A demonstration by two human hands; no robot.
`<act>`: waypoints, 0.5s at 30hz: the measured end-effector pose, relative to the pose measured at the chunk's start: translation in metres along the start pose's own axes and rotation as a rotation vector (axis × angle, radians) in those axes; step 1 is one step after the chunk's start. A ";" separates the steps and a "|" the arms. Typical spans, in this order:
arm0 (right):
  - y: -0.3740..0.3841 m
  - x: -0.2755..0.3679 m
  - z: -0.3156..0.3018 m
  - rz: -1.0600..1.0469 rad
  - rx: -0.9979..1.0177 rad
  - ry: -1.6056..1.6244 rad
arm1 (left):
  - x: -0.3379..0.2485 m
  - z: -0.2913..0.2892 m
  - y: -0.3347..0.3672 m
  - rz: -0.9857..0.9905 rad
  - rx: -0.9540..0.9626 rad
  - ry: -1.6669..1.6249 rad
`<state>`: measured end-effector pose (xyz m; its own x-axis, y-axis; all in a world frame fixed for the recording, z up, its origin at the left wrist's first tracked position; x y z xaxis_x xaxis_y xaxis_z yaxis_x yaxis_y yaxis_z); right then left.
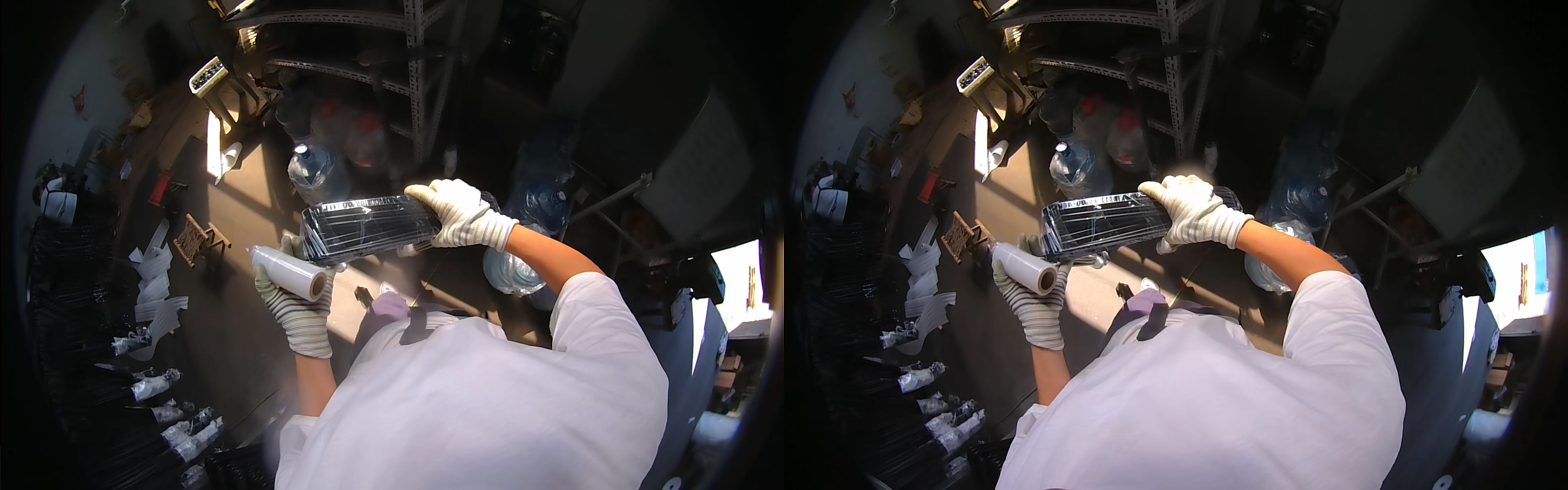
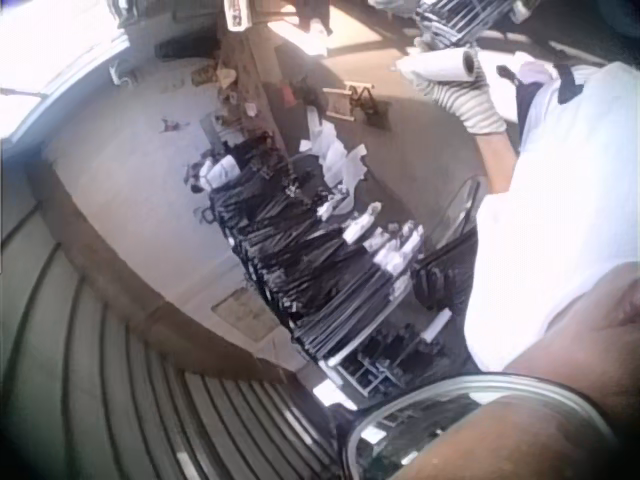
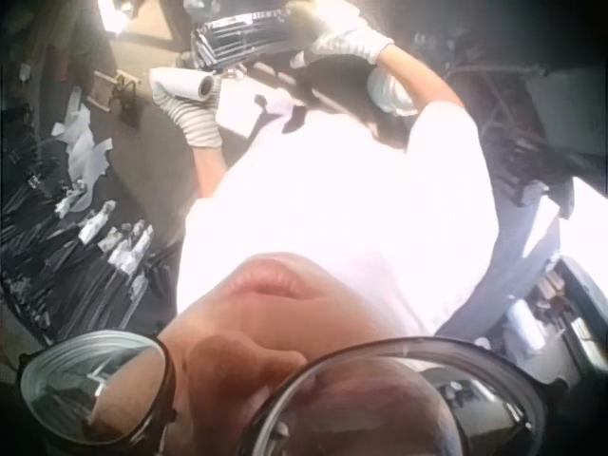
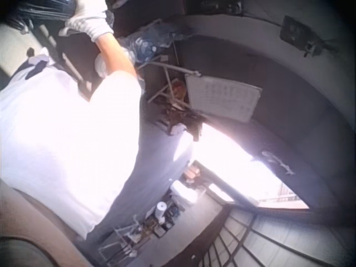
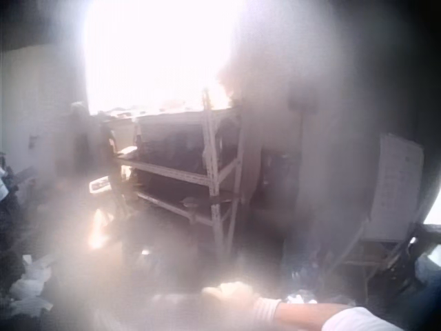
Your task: The person wraps bundles of black metal frames with plastic wrap by hand. They pull the wrap from a small roll, circling it around the frames multiple times to secure them together before picking up the next bundle.
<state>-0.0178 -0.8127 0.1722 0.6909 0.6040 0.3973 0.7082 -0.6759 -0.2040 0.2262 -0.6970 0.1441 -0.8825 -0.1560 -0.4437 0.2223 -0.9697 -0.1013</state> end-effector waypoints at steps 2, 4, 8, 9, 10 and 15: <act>0.031 -0.020 -0.026 0.020 -0.055 -0.027 | 0.001 0.004 0.055 -0.032 -0.042 -0.029; 0.057 -0.063 -0.041 0.098 -0.045 -0.072 | 0.025 0.008 0.113 -0.126 -0.064 -0.023; 0.105 -0.147 -0.061 0.194 -0.044 -0.122 | 0.072 0.042 0.199 -0.216 -0.071 -0.003; 0.116 -0.164 -0.065 0.205 -0.039 -0.105 | 0.083 0.043 0.217 -0.226 -0.126 0.012; 0.126 -0.181 -0.069 0.215 -0.033 -0.088 | 0.093 0.043 0.236 -0.239 -0.178 0.031; 0.183 -0.273 -0.089 0.205 0.144 -0.122 | 0.153 0.041 0.322 -0.269 -0.321 -0.127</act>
<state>-0.0898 -1.1390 0.1063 0.8280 0.5135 0.2254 0.5594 -0.7276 -0.3970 0.1458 -1.0411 0.0806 -0.9661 0.0524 -0.2526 0.0778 -0.8744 -0.4789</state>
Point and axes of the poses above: each hand's wrist, its own y-axis towards the middle knuckle, its own z-axis out of the palm, x = y × z, the point moved 2 cm from there along y, towards the middle knuckle, and after that the axes turned 12 degrees about x, right-handed, at the moved point
